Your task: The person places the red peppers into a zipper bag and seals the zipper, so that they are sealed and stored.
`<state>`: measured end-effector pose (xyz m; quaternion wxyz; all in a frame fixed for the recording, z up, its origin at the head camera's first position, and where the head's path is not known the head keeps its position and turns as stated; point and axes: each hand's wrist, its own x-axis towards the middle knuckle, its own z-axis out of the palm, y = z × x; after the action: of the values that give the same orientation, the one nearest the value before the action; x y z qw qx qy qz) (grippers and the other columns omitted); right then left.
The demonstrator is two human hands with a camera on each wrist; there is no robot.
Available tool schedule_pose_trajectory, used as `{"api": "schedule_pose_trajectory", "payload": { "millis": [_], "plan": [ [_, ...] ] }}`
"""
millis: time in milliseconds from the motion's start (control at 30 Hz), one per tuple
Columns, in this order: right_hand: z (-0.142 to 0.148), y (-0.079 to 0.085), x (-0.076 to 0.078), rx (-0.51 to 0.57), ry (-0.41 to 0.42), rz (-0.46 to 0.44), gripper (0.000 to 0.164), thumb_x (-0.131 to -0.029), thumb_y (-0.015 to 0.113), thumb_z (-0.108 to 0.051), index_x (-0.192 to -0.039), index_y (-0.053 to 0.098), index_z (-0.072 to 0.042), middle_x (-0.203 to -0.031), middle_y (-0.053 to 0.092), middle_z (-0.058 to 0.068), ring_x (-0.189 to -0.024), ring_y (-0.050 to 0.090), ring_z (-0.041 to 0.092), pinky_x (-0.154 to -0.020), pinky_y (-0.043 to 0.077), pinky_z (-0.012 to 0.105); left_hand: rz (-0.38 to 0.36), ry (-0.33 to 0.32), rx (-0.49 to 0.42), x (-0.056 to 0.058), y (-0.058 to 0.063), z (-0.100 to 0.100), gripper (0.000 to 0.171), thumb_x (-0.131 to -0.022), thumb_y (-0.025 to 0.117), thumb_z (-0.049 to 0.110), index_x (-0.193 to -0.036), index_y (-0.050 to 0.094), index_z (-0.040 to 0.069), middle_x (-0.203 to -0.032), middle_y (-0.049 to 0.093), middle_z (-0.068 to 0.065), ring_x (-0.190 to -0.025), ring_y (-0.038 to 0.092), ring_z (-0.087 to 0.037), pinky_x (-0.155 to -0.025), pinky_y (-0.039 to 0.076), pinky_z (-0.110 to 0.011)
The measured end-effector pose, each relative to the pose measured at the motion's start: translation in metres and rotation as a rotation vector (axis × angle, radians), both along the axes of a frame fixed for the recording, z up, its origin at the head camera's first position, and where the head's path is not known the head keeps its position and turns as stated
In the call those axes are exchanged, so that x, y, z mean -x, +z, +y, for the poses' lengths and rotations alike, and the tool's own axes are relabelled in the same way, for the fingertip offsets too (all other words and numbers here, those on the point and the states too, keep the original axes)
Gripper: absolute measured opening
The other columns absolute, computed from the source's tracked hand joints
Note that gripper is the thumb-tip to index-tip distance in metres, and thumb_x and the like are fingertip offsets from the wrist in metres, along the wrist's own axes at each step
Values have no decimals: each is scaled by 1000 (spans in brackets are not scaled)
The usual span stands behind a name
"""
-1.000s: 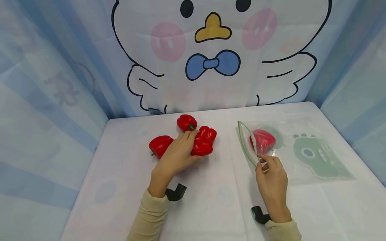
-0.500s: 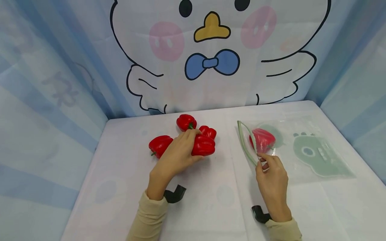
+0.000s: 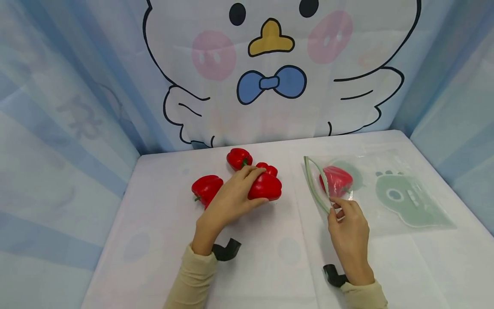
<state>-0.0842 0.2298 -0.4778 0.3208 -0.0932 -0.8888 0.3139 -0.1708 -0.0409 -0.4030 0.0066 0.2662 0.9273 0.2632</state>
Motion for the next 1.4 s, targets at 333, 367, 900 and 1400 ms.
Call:
{"api": "schedule_pose_trajectory", "payload": {
  "millis": [333,367,900,1400],
  "plan": [
    [-1,-1,0,-2,-1,0,26,-86,71,8,-110,77,1,-90,69,17,-68,62,24,-57,48,26,-72,85,-143,8,-16,20,81,-86,86,39,-155,47,22,-151,53,-6,-135,57,-29,-98,60,-51],
    [-1,-1,0,-1,-1,-1,26,-86,71,8,-110,77,1,-90,69,17,-68,62,24,-56,48,27,-84,94,-157,8,-17,22,82,-86,86,38,-155,46,21,-151,54,-6,-135,56,-29,-98,60,-51],
    [-1,-1,1,-25,-13,-8,26,-86,72,8,-110,76,2,-91,69,16,-68,62,24,-57,45,20,-216,116,-304,16,-32,59,79,-85,88,27,-151,47,15,-146,56,-5,-131,56,-24,-98,61,-44],
    [-4,0,-1,-4,-15,-45,25,-87,71,7,-111,76,2,-92,69,16,-70,63,26,-58,48,24,-228,92,-377,16,-42,93,76,-86,86,27,-151,49,16,-149,55,-5,-133,55,-22,-102,58,-44]
  ]
}}
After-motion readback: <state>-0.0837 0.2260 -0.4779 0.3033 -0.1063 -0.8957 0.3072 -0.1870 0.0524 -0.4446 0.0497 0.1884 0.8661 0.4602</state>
